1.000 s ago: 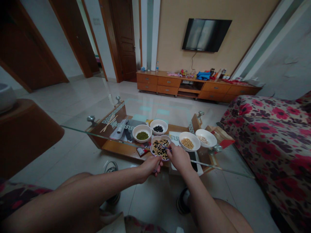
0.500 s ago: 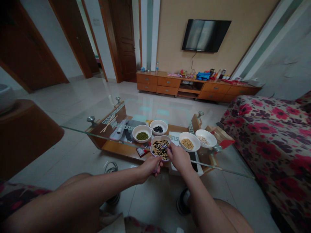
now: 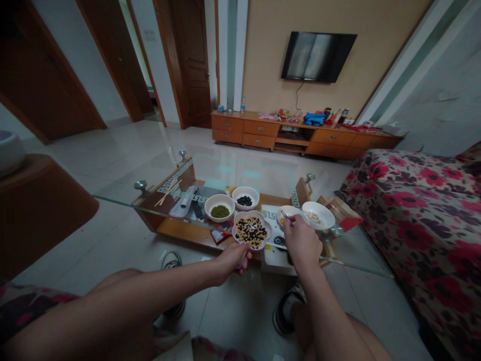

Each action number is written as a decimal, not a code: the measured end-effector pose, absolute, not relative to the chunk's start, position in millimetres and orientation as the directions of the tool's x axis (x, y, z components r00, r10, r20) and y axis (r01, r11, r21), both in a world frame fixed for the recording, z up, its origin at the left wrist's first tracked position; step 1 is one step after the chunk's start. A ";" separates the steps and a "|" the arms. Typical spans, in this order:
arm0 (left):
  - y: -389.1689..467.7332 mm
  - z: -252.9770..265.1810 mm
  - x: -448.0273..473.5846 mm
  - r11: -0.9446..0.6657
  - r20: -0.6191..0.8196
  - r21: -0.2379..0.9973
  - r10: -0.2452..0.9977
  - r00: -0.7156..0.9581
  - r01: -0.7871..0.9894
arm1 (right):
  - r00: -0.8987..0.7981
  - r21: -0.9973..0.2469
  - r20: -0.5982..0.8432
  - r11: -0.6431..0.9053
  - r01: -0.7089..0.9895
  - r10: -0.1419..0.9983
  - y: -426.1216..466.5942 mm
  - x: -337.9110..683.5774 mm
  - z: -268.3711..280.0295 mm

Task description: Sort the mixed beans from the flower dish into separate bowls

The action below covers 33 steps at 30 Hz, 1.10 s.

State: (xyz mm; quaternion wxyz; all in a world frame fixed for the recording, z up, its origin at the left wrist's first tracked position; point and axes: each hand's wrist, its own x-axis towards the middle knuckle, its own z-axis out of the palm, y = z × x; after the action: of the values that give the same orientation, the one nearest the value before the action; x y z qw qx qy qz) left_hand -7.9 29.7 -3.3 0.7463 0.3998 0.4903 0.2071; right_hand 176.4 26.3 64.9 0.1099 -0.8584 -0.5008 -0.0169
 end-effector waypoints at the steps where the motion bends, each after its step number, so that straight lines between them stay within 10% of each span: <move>1: 29.6 -2.9 -8.0 0.595 -0.567 0.800 0.701 0.432 0.084 | 0.527 -0.169 0.134 -0.504 0.847 0.839 25.4 177.3 66.9; 11: 30.5 -5.7 -6.5 0.596 -0.573 0.798 0.701 0.424 0.093 | 0.556 -0.165 0.118 -0.536 0.828 0.823 24.5 175.5 69.7; 33: 30.5 -5.5 -7.0 0.585 -0.548 0.808 0.710 0.442 0.062 | -0.075 -0.320 -0.028 0.062 0.945 0.997 29.7 146.7 38.2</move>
State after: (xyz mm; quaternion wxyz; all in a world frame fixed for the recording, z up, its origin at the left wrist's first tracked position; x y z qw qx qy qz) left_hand -7.0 30.5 -5.5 0.7486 0.4005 0.4819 0.2166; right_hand 146.7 29.7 38.2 0.1002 -0.6725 -0.7219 0.1285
